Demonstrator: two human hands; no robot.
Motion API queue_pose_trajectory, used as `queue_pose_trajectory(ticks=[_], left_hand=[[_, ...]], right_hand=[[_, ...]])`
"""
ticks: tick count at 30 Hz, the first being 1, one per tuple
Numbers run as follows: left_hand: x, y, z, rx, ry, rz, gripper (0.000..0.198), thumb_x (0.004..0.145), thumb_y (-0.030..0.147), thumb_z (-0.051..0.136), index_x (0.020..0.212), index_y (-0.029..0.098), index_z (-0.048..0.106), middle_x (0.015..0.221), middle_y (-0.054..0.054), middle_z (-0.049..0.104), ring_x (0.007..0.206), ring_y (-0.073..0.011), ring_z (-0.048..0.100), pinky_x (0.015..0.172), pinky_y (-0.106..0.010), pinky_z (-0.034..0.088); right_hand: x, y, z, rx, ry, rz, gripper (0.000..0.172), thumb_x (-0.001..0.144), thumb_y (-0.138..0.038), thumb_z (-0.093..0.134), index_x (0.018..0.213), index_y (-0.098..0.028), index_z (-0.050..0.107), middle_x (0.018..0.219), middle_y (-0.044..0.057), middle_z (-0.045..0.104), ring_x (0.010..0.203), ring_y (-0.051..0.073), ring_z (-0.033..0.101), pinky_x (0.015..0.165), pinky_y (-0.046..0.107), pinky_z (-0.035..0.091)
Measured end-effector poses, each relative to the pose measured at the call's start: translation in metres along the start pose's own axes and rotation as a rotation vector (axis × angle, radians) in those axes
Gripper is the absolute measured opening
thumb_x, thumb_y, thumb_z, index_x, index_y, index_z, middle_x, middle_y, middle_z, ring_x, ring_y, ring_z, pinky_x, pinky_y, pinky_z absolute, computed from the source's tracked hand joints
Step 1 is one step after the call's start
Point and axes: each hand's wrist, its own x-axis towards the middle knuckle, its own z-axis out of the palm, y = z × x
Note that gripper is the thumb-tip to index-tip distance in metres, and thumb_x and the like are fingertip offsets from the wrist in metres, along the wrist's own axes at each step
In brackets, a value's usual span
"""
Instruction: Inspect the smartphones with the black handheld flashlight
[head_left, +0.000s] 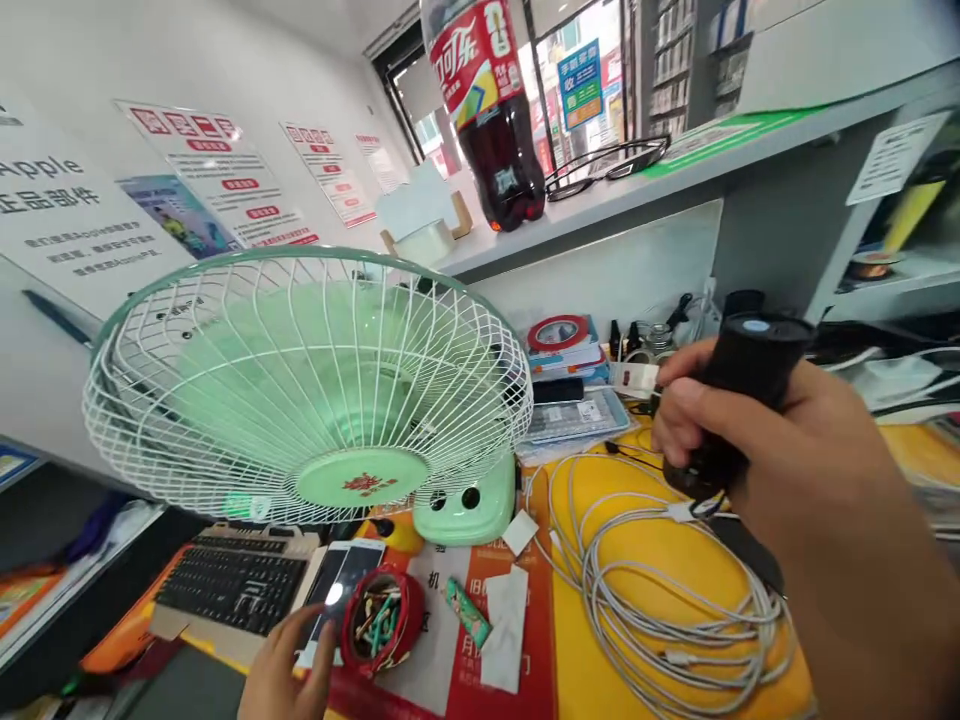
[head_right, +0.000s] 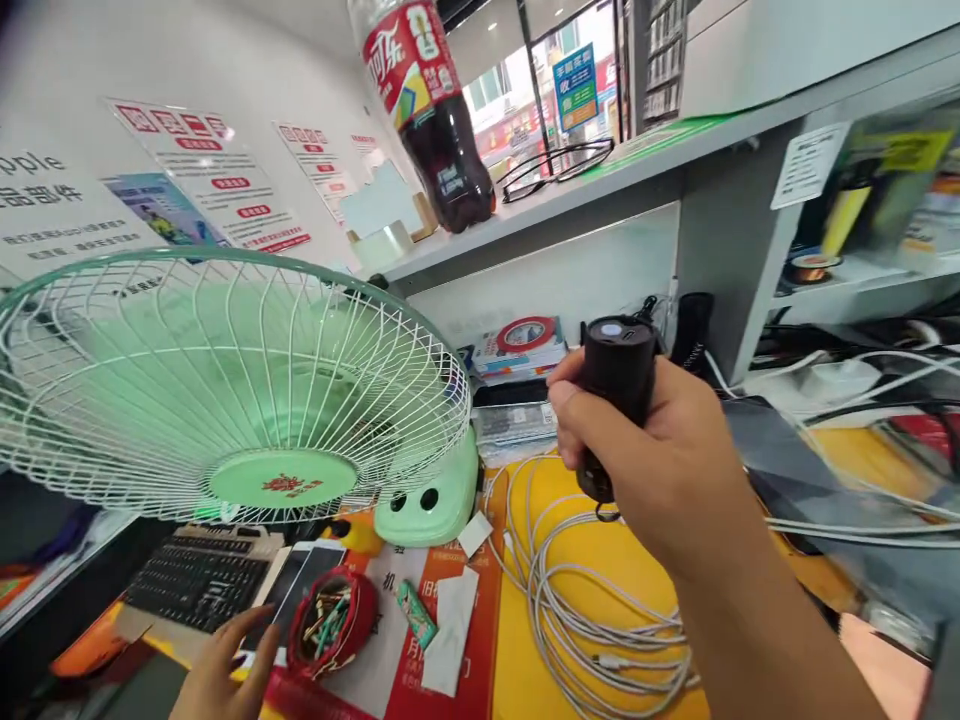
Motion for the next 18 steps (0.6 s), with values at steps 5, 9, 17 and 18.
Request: queue_pose_trajectory(ticks=[5, 9, 17, 18], left_hand=[[0.044, -0.018, 0.014, 0.153, -0.182, 0.066, 0.065, 0.083, 0.055, 0.048, 0.131, 0.013, 0.057, 0.126, -0.018, 0.064, 0.112, -0.0362, 0.063, 0.096, -0.048, 0.051], [0.047, -0.018, 0.018, 0.184, -0.225, 0.114, 0.067, 0.081, 0.052, 0.053, 0.140, 0.019, 0.052, 0.134, -0.014, 0.059, 0.114, -0.0350, 0.060, 0.093, -0.045, 0.051], [0.046, -0.015, 0.014, 0.222, -0.235, 0.165, 0.070, 0.081, 0.046, 0.056, 0.145, 0.021, 0.045, 0.138, -0.013, 0.060, 0.115, -0.0334, 0.063, 0.094, -0.042, 0.050], [0.048, -0.014, 0.012, 0.242, -0.232, 0.145, 0.069, 0.080, 0.048, 0.056, 0.143, 0.021, 0.047, 0.134, -0.014, 0.063, 0.110, -0.0341, 0.066, 0.090, -0.041, 0.051]], right_hand=[[-0.001, -0.002, 0.004, -0.024, -0.013, 0.007, 0.022, 0.082, -0.030, 0.074, 0.093, -0.017, 0.062, 0.062, 0.003, 0.050, 0.053, 0.016, 0.051, 0.045, 0.023, 0.044], [0.003, -0.003, 0.002, -0.035, 0.027, -0.003, 0.020, 0.080, -0.029, 0.074, 0.089, -0.015, 0.062, 0.060, 0.004, 0.049, 0.051, 0.016, 0.051, 0.044, 0.024, 0.045], [0.007, 0.001, -0.002, 0.033, 0.072, -0.053, 0.014, 0.079, -0.020, 0.075, 0.088, -0.016, 0.065, 0.061, 0.002, 0.046, 0.050, 0.015, 0.049, 0.044, 0.025, 0.042], [0.006, 0.001, -0.002, 0.032, 0.079, -0.067, 0.013, 0.079, -0.019, 0.075, 0.088, -0.016, 0.065, 0.061, 0.002, 0.046, 0.050, 0.015, 0.049, 0.044, 0.025, 0.041]])
